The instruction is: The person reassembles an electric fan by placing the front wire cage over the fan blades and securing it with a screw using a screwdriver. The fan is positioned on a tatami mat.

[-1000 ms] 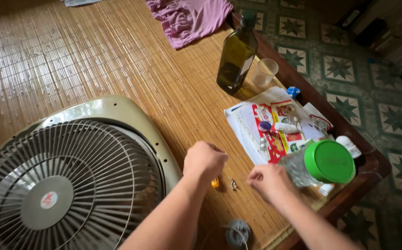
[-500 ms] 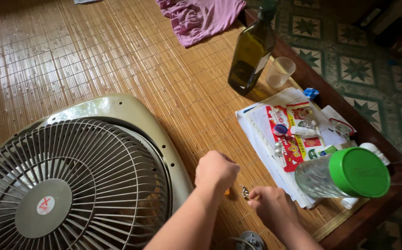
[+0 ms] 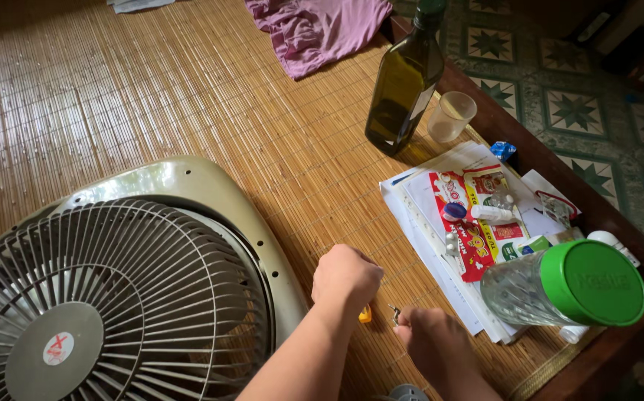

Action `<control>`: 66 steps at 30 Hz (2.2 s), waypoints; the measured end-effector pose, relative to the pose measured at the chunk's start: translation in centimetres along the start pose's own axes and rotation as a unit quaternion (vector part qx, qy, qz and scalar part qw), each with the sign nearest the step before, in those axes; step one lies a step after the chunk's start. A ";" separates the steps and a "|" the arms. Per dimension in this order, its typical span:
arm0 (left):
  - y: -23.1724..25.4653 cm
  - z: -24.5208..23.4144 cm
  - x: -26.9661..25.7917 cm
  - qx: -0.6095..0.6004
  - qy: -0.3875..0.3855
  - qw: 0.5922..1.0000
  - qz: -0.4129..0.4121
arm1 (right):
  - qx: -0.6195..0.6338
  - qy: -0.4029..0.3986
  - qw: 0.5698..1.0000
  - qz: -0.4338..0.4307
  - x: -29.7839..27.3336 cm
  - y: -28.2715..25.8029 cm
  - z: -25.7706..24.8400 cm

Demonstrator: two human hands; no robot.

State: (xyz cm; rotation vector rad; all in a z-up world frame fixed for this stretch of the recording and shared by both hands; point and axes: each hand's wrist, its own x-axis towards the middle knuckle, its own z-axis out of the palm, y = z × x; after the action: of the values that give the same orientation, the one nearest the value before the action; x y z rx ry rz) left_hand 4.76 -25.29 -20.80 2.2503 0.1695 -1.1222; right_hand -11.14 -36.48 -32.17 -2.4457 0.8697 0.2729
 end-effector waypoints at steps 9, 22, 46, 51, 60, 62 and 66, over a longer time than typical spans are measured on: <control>-0.9 1.6 0.3 0.022 0.000 1.000 -0.006 | 0.000 0.001 1.000 -0.008 -0.1 -0.5 0.1; -1.6 0.9 0.7 0.035 0.007 0.999 -0.028 | -0.048 0.011 0.999 -0.013 0.6 -0.8 0.8; -1.8 -0.6 2.0 0.023 0.018 1.000 -0.004 | -0.051 0.015 0.996 -0.071 1.5 -0.3 1.4; -2.0 -0.8 2.1 0.030 0.020 0.999 -0.009 | -0.068 0.036 0.993 -0.095 1.9 0.1 1.5; -3.1 0.1 1.3 0.050 -0.020 0.998 -0.027 | 0.072 0.035 0.990 -0.114 0.6 0.0 -0.6; -3.2 0.4 1.2 0.044 -0.045 0.998 -0.022 | 0.079 0.057 0.987 -0.129 0.6 -0.5 -0.9; -3.3 0.9 0.9 0.009 -0.043 0.999 -0.023 | 0.080 0.074 0.983 -0.146 0.4 -1.9 -2.0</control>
State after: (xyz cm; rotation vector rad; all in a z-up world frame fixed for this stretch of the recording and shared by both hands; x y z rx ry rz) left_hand 3.51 -23.28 -23.48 2.2203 0.1780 -1.2472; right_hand -9.64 -36.49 -29.85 -2.4220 0.5566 -0.0825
